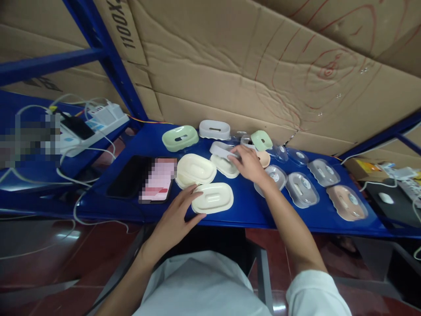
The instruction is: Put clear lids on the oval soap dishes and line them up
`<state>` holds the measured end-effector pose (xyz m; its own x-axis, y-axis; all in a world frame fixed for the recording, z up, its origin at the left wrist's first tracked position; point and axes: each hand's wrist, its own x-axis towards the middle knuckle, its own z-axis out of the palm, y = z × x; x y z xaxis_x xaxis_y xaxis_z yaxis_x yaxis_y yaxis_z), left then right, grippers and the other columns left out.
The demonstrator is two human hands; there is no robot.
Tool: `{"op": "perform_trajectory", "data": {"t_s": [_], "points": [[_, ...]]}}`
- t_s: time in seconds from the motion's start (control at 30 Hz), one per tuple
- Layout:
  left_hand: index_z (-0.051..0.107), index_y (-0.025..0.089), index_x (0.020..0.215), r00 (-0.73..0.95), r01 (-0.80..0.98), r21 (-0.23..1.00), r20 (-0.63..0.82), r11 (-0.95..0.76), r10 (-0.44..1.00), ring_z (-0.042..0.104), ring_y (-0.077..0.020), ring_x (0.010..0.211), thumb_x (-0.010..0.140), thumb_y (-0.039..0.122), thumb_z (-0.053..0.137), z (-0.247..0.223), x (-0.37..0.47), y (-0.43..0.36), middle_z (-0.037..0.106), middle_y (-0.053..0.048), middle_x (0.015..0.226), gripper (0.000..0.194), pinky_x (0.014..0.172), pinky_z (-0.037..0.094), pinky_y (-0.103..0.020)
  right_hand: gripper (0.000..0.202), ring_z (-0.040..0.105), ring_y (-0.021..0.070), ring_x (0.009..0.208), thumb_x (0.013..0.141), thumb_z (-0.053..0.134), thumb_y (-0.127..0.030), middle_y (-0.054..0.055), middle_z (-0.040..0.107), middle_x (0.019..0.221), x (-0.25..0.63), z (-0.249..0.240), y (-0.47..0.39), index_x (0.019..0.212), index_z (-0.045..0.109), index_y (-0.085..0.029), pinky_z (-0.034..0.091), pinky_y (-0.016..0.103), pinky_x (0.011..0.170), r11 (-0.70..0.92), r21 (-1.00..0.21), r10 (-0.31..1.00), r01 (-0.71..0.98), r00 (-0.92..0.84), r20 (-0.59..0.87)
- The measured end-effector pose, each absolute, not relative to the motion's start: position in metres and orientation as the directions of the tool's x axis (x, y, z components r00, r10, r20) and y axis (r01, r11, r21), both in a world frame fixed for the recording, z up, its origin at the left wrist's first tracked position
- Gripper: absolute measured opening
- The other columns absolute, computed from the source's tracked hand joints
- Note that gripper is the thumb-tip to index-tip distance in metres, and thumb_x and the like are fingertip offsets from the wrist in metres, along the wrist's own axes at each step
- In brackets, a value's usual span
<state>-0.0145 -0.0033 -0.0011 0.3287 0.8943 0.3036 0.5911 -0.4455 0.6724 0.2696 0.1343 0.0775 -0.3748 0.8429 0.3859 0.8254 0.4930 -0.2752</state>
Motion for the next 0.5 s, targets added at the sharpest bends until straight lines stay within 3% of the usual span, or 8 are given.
{"op": "perform_trajectory", "data": {"t_s": [0.17,0.33,0.4,0.5], "points": [[0.031,0.036,0.163,0.299,0.538,0.748,0.263,-0.39,0.917,0.045,-0.0284,0.156,0.095,0.026,0.075,-0.002,-0.014,0.002,0.045,-0.009,0.168,0.082,0.127,0.042,-0.049,0.016,0.069,0.0257,0.124,0.107,0.057,-0.029,0.008,0.076,0.128,0.268,0.06,0.046,0.122,0.062,-0.026,0.04,0.051,0.117,0.616,-0.281,0.759,0.736,-0.459,0.462],[0.017,0.038,0.169,0.342,0.485,0.777,0.254,-0.401,0.905,0.045,-0.0288,0.155,0.091,0.023,0.08,0.001,-0.013,0.005,0.039,-0.01,0.172,0.101,0.129,0.039,-0.048,0.024,0.068,0.0233,0.128,0.107,0.057,-0.019,0.008,0.077,0.129,0.259,0.037,-0.015,0.13,0.062,-0.024,0.035,0.054,0.123,0.674,-0.244,0.726,0.697,-0.565,0.393],[0.021,0.037,0.168,0.41,0.481,0.754,0.258,-0.447,0.875,0.042,-0.0284,0.157,0.093,0.022,0.077,0.002,-0.012,0.005,0.039,-0.009,0.172,0.096,0.13,0.038,-0.048,0.028,0.068,0.0235,0.129,0.107,0.057,-0.017,0.008,0.077,0.128,0.256,0.031,-0.024,0.133,0.063,-0.024,0.036,0.055,0.125,0.697,-0.219,0.705,0.683,-0.597,0.382],[0.045,0.035,0.158,0.47,0.502,0.7,0.272,-0.507,0.84,0.044,-0.0304,0.156,0.094,0.025,0.076,0.003,-0.012,0.003,0.044,-0.008,0.168,0.072,0.128,0.041,-0.052,0.034,0.068,0.023,0.128,0.107,0.057,-0.018,0.008,0.077,0.128,0.255,0.023,-0.029,0.139,0.064,-0.025,0.038,0.056,0.126,0.704,-0.2,0.697,0.682,-0.608,0.38]]}}
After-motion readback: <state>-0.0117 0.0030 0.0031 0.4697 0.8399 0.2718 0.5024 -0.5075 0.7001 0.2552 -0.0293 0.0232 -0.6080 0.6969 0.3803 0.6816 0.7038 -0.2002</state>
